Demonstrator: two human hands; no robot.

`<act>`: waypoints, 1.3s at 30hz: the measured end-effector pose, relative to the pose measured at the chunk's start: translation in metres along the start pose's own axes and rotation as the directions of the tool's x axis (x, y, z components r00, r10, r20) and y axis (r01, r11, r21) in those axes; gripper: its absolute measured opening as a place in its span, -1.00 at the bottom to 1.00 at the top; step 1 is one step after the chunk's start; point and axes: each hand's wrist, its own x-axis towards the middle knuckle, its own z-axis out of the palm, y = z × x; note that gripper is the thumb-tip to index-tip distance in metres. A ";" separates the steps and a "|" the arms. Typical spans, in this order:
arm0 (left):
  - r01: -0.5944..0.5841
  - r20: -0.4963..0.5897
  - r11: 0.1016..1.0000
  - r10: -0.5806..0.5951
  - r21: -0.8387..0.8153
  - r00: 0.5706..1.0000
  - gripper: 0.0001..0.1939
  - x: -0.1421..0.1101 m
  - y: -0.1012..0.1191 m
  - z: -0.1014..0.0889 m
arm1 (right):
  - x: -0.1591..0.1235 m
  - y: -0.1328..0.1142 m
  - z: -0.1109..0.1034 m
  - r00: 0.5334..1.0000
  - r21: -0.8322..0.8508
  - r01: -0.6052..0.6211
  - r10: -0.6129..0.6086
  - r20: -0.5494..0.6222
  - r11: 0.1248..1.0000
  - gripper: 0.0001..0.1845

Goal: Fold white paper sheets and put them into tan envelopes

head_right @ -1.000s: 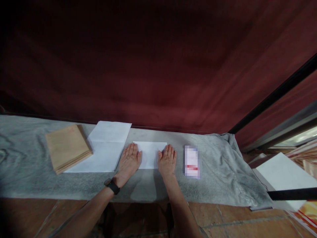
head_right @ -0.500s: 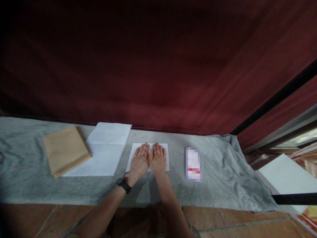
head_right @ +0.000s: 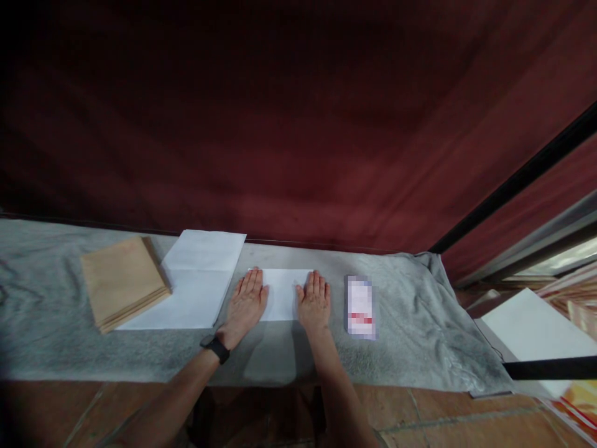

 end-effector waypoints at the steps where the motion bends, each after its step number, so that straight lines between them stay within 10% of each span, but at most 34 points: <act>1: 0.002 -0.006 1.000 -0.002 -0.007 1.000 -0.39 -0.001 -0.002 0.000 | -0.001 0.003 -0.001 1.000 0.004 -0.005 0.005 -0.001 1.000 -0.34; 9: 0.019 -0.076 0.997 -0.024 -0.070 0.997 -0.38 -0.010 0.000 -0.008 | -0.006 0.004 -0.015 0.998 0.071 -0.058 0.060 -0.029 0.996 -0.35; 18: -0.183 0.082 0.981 0.187 -0.059 0.979 -0.42 -0.044 0.019 -0.008 | -0.046 -0.051 -0.023 0.967 0.199 0.217 -0.239 0.092 0.956 -0.43; 31: -0.032 -0.010 0.995 0.032 -0.096 0.999 -0.39 -0.046 -0.011 -0.011 | -0.050 -0.007 -0.022 0.989 0.074 0.140 -0.142 0.029 0.987 -0.33; 39: 0.198 0.075 0.846 -0.185 -0.494 0.980 -0.48 -0.022 -0.028 -0.026 | -0.047 -0.010 -0.033 0.991 0.080 0.124 -0.127 0.035 0.989 -0.32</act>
